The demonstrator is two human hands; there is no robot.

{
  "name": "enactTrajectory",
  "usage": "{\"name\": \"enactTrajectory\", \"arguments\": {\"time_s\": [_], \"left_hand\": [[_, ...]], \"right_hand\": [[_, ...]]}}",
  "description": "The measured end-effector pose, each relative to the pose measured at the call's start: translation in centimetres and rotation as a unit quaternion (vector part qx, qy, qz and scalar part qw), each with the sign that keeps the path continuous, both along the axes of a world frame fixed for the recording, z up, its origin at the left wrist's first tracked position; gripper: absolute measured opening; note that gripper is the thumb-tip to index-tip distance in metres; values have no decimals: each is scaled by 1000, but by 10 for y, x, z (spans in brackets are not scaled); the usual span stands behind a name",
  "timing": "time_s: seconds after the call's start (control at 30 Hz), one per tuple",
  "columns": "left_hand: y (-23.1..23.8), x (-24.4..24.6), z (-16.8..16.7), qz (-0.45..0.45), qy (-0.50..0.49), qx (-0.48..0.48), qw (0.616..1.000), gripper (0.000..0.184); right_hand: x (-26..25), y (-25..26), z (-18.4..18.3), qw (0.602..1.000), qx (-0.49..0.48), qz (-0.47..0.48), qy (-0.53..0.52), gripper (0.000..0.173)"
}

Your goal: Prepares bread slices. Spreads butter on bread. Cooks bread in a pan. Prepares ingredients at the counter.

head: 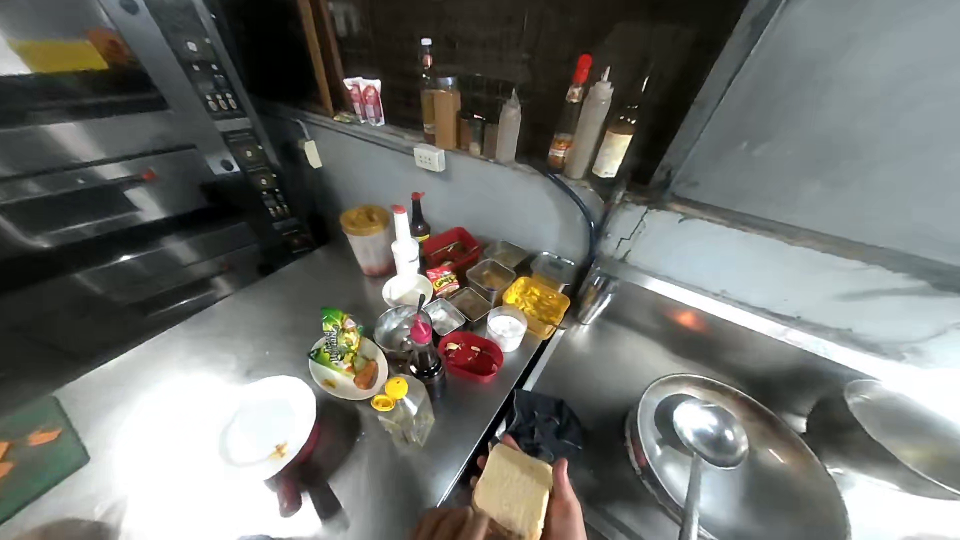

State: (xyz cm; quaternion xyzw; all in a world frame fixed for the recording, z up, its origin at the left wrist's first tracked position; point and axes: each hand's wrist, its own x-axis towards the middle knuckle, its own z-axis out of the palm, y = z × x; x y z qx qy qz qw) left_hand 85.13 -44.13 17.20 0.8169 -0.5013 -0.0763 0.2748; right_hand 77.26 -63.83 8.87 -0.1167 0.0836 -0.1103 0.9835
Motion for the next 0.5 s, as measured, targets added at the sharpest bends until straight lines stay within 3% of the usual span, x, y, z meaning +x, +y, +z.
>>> {"name": "enactTrajectory", "arguments": {"time_s": [0.23,0.5], "left_hand": [[-6,61,-9,10,5,-2,1000,26],[-124,122,-7,7,-21,30,999,18]], "right_hand": [[35,-35,0,1000,6,-25,-12,97],[58,-129,-4,992,-10,-129,-4,89]]}}
